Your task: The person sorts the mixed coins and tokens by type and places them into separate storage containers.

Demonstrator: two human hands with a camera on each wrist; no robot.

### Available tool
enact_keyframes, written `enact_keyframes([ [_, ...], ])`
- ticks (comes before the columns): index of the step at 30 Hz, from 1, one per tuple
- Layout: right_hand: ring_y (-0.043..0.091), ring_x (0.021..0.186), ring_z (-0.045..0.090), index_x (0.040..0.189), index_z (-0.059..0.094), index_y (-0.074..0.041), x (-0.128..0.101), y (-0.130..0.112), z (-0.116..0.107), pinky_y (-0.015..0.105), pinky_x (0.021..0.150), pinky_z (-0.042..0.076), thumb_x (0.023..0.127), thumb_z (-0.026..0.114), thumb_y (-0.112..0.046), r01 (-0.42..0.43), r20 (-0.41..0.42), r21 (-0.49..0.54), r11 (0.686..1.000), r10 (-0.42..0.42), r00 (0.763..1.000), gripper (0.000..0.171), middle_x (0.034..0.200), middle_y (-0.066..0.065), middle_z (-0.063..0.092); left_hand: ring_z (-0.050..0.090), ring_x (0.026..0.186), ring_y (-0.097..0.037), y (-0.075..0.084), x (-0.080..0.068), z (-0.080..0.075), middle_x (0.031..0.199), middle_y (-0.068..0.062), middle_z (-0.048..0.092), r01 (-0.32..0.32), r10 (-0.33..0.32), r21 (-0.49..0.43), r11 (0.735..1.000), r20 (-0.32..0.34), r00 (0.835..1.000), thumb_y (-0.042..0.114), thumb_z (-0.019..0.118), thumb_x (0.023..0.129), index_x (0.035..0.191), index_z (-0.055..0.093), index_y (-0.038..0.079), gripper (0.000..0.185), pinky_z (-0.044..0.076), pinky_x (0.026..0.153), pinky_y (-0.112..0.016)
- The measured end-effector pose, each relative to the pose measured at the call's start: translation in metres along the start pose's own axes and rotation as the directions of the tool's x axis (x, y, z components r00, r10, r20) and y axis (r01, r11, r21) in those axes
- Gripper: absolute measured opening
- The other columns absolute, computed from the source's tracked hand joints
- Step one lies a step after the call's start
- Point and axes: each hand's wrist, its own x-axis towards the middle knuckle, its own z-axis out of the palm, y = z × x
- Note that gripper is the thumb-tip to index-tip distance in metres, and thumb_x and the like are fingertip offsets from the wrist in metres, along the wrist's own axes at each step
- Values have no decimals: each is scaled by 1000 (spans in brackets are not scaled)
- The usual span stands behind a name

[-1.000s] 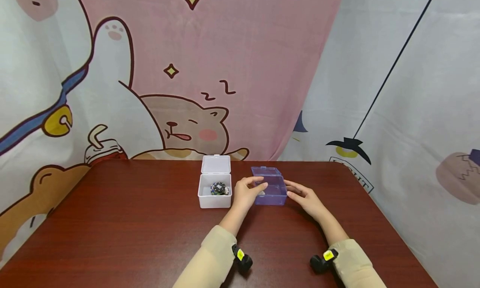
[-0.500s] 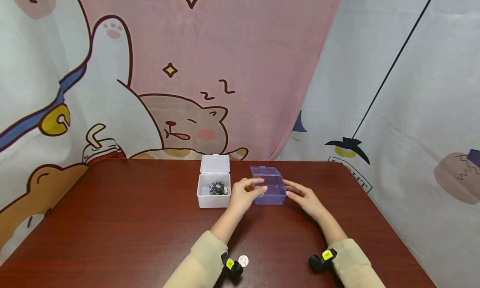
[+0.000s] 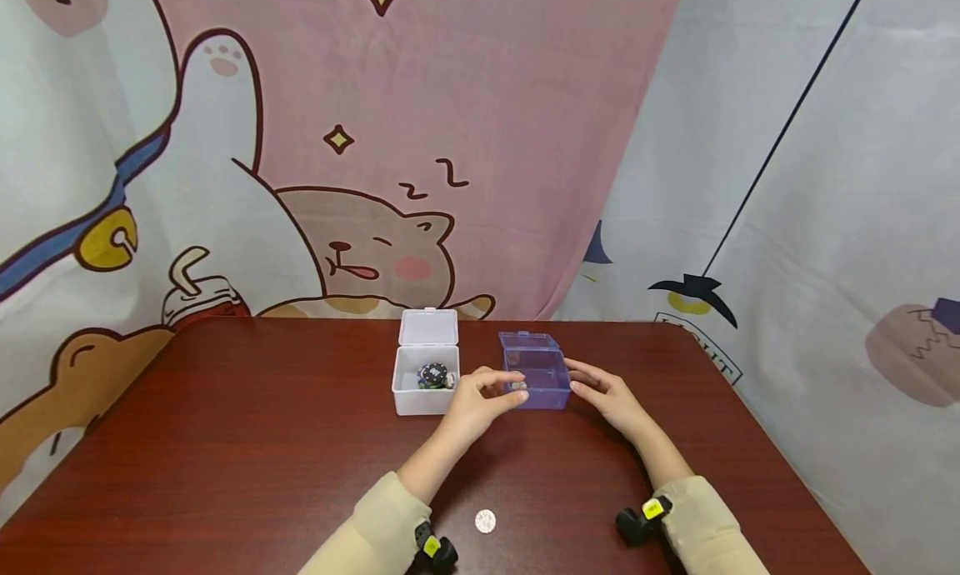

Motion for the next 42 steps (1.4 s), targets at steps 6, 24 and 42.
enact_keyframes([
  [6, 39, 116, 53, 138, 48, 3, 0, 3, 0, 19, 86, 44, 95, 59, -8, 11, -2, 2, 1000, -11, 1000, 45, 124, 27, 58, 54, 79, -32, -3, -7, -6, 79, -4, 56, -1, 0, 9, 1000, 77, 997, 1, 76, 79, 100, 71, -7, 23, 42, 68, -27],
  [24, 44, 117, 50, 138, 47, 5, 0, 3, 0, 19, 86, 44, 95, 58, -7, 4, -3, 43, 999, -4, 1000, 45, 123, 30, 57, 54, 76, -24, -27, -24, -15, 81, -15, 58, -46, 14, 109, 993, 282, 959, 14, 81, 77, 99, 76, 5, 25, 43, 67, -25],
  [42, 46, 117, 50, 137, 47, 6, 1, 1, 1, 20, 86, 45, 96, 57, -3, 11, -1, 36, 999, -11, 1000, 44, 124, 31, 55, 54, 74, -15, -34, -44, -30, 80, -13, 61, -67, -29, 185, 981, 474, 880, 14, 85, 72, 96, 77, 6, 27, 41, 64, -20],
])
